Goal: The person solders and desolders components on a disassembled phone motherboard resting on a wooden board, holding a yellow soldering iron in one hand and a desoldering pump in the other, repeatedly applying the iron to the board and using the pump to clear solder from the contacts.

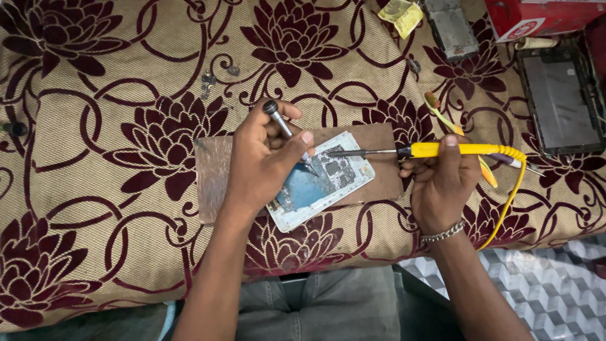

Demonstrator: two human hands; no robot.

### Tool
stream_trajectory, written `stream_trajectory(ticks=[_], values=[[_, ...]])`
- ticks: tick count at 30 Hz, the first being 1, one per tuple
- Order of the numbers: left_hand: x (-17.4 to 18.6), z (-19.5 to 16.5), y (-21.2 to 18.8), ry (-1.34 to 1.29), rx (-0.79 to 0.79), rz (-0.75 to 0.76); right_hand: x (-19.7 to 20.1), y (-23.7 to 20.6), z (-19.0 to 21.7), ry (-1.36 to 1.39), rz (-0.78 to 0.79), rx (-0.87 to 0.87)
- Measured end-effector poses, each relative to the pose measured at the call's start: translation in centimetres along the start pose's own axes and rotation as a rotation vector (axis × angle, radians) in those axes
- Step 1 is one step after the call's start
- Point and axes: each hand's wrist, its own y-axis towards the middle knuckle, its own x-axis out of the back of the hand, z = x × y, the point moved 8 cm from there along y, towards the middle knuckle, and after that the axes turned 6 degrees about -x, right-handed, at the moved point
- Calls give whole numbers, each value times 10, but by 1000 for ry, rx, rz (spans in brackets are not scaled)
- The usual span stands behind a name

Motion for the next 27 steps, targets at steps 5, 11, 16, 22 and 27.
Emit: stream_trajectory(ticks=[5,11,16,22,27], values=[[2,1,1,53,-10,-6,-3,1,0,3,4,-18],[1,0,0,-19,-14,0,-3,-1,0,-30,-3,-22],[1,-2,-1,-18,-5,-10,-3,-3,3,9,23,3],[1,-2,-1,-16,1,-3,-3,-2,2,-11,-7,-4],[0,-3,-1,-27,-7,5,-4,-3,3,-20,-19,-20]])
